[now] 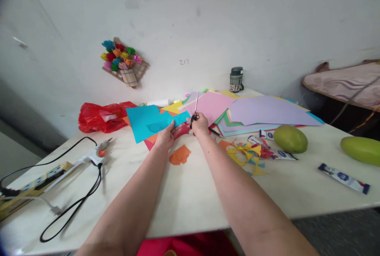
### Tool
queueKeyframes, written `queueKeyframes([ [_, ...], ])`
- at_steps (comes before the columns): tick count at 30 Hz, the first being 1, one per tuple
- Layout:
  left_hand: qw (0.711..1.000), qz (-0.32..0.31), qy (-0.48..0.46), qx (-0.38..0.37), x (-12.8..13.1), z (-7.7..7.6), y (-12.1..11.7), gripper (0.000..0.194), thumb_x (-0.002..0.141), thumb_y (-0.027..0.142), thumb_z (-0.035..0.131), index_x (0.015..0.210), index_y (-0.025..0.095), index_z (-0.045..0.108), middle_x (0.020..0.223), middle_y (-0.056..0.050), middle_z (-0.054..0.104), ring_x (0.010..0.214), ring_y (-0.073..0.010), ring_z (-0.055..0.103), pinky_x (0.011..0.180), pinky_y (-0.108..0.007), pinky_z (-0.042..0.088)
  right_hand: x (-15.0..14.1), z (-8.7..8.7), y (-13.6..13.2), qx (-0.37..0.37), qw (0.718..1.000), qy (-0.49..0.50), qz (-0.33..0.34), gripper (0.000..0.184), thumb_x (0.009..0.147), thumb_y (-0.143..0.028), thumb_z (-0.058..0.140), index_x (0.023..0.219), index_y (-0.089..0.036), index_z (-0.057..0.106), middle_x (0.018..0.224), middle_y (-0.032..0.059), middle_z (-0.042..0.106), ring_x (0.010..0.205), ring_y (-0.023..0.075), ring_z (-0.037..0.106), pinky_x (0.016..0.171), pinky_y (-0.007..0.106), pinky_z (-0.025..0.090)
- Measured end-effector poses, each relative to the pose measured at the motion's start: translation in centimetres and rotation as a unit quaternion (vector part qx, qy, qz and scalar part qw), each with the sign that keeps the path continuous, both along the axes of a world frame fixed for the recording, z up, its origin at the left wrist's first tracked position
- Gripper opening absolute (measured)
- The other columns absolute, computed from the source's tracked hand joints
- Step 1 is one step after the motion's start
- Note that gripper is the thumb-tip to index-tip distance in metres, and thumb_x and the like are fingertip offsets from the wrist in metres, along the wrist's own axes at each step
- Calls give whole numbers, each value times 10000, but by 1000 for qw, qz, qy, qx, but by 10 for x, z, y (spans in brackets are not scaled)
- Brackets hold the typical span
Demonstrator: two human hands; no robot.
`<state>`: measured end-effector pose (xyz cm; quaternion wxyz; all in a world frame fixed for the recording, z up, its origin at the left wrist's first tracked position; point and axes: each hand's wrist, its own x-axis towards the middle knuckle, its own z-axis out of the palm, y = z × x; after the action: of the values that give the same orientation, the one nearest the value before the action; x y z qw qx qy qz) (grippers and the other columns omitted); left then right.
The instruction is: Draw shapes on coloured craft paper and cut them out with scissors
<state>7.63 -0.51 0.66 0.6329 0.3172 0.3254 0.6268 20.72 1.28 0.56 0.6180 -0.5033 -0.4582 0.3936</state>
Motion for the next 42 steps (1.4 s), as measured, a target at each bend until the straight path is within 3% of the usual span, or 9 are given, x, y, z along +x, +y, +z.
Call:
queueKeyframes([
  [3, 998, 48, -27, -7, -5, 0, 3, 35, 822, 113, 547, 808, 104, 577, 748, -88, 683, 697, -192, 683, 671, -261, 548, -2, 2, -4, -28, 1000, 11, 9, 309, 644, -328, 712, 824, -179, 509, 523, -29, 562, 410, 112, 551, 353, 190, 384],
  [8, 992, 83, -86, -40, -15, 5, 7, 120, 859, 99, 465, 759, 121, 527, 721, -95, 671, 755, -208, 684, 690, -265, 548, -3, 9, -18, -79, 991, -39, 99, 344, 652, -427, 707, 791, -155, 550, 492, -13, 568, 369, 80, 513, 304, 149, 264],
  [18, 985, 121, -119, -22, -23, 3, 9, 77, 870, 126, 480, 831, 151, 542, 1058, -91, 650, 1016, -191, 611, 804, -247, 517, 6, 17, -33, -72, 960, -84, 259, 416, 703, -539, 621, 833, -147, 572, 527, 10, 604, 382, 82, 524, 317, 152, 278],
  [25, 985, 116, -122, -24, -24, 4, 10, 109, 877, 143, 471, 815, 136, 560, 1013, -117, 663, 1063, -194, 584, 864, -255, 488, 12, 21, -35, -92, 923, -106, 360, 440, 734, -553, 587, 850, -129, 562, 551, 31, 619, 416, 102, 559, 329, 163, 313],
  [29, 984, 120, -127, -15, -23, 2, 11, 90, 865, 133, 485, 842, 145, 571, 1001, -88, 667, 1020, -185, 608, 866, -277, 495, 11, 21, -35, -94, 914, -125, 375, 442, 739, -563, 574, 817, -129, 554, 547, 38, 621, 417, 110, 567, 318, 165, 309],
  [36, 988, 99, -114, -20, -18, -1, 12, 73, 830, 111, 523, 825, 157, 580, 917, -64, 682, 954, -191, 635, 854, -308, 506, 2, 20, -38, -77, 922, -154, 348, 424, 712, -564, 601, 697, -149, 518, 542, 14, 601, 400, 81, 539, 317, 148, 300],
  [42, 991, 81, -102, -14, -16, 0, 10, 87, 836, 118, 511, 837, 153, 591, 906, -72, 684, 893, -187, 653, 821, -297, 516, -1, 17, -35, -76, 929, -152, 328, 414, 703, -558, 612, 707, -155, 521, 530, 4, 585, 386, 78, 527, 309, 149, 276],
])
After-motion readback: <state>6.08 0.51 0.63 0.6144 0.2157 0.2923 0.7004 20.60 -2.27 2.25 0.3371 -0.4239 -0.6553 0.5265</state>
